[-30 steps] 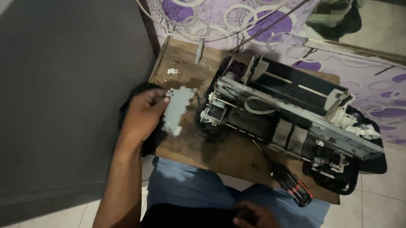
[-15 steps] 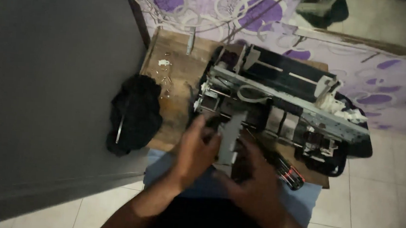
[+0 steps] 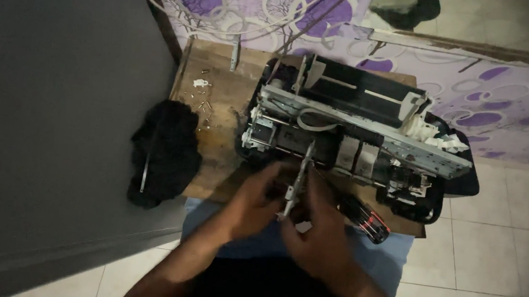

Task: A person disassembles a printer by removing screws with a screwdriver and detaching plastic components.

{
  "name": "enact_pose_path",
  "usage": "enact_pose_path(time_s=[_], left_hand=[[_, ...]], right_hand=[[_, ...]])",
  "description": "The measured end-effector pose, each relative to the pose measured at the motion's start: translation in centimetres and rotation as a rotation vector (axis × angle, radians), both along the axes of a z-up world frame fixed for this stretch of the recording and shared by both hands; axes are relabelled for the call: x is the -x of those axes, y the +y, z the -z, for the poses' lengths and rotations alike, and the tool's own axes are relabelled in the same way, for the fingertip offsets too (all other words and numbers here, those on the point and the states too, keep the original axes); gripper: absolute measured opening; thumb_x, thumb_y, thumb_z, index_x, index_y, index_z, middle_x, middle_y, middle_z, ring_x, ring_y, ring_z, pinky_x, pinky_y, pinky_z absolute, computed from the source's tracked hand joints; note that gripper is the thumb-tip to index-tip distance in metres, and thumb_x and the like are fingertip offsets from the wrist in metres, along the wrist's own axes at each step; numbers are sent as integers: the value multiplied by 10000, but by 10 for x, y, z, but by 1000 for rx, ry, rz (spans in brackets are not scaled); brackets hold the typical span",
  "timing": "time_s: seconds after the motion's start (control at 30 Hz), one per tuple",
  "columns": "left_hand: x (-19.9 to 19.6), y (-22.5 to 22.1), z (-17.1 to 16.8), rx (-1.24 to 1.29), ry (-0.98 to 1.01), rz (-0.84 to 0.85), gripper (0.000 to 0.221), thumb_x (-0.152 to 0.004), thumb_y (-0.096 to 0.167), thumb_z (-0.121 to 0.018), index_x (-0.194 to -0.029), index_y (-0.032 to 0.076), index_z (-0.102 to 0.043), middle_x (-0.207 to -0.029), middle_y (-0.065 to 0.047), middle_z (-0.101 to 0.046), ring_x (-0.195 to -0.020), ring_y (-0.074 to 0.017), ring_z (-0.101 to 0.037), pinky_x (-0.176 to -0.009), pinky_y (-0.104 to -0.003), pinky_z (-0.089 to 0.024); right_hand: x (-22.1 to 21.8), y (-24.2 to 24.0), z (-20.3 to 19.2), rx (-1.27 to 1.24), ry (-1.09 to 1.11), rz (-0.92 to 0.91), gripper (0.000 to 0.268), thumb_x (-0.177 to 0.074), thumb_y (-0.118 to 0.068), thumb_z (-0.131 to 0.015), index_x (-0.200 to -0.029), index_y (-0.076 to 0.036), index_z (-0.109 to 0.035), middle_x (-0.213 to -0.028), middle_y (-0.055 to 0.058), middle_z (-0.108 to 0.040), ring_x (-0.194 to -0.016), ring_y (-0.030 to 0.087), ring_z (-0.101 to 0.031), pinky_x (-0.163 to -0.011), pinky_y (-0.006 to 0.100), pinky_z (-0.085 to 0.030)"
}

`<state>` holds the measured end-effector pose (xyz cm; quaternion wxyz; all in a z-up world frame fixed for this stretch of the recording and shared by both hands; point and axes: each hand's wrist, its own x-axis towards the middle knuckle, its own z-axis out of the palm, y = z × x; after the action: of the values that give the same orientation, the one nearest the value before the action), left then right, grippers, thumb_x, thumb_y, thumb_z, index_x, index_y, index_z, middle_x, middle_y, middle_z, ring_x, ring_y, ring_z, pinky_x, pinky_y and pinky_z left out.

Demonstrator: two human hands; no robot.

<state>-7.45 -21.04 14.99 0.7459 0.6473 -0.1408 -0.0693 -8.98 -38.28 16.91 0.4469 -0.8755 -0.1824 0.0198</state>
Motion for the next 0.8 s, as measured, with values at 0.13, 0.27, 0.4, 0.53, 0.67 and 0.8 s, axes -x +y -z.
enact_pose_path(time_s=[0.13, 0.27, 0.4, 0.53, 0.67, 0.8], left_hand=[[8, 20, -33, -19, 80, 267, 676, -857, -105, -571, -1493, 72, -423, -1352, -193, -631, -1281, -337, -657, -1073, -441, -583], [15, 30, -33, -379, -201, 332, 929, -865, 48, -637, -1621, 26, -97, -1701, -245, -188, -1540, -355, -317, -1219, -400, -322], [18, 23, -63, -397, -85, 284, 839, -978, 260, -622, -1621, 54, -124, -1730, -221, -7, -1608, -369, -48, -1273, -483, -139], [20, 14, -42, -505, -105, 219, 707, -998, 338, -564, -1573, 14, -309, -1712, -229, -147, -1589, -328, -167, -1243, -419, -182], [25, 5, -44, -710, -222, -8, 617, -964, 386, -492, -1491, 66, -469, -1468, -231, -574, -1333, -405, -550, -1076, -452, -418], [28, 3, -28, -888, -12, -25, 719, -934, 384, -467, -1587, 107, -351, -1628, -162, -410, -1344, -397, -533, -942, -500, -495]], right_hand=[[1, -3, 11, -66, 19, 11, 871, -805, -132, -675, -1587, -21, -309, -987, 99, -746, -732, 191, -694, -685, 332, -568], [2, -8, 29, -17, -79, -72, 854, -884, -195, -661, -1594, 25, -241, -1490, 233, -501, -1268, 343, -491, -1057, 404, -385], [3, -12, 44, -37, -53, -165, 905, -858, -258, -605, -1617, -1, -185, -1647, 289, -320, -1542, 437, -270, -1236, 490, -220], [4, -1, 51, -105, -168, -173, 750, -913, -214, -536, -1569, 45, -279, -1595, 305, -405, -1465, 432, -445, -1244, 482, -280], [9, 5, 40, -103, -83, -146, 598, -982, -269, -464, -1484, 46, -384, -1533, 318, -440, -1450, 453, -417, -1224, 493, -277], [4, 3, 18, -158, 57, -245, 761, -978, -212, -458, -1592, 74, -112, -1583, 337, -408, -1482, 414, -431, -1211, 425, -324]])
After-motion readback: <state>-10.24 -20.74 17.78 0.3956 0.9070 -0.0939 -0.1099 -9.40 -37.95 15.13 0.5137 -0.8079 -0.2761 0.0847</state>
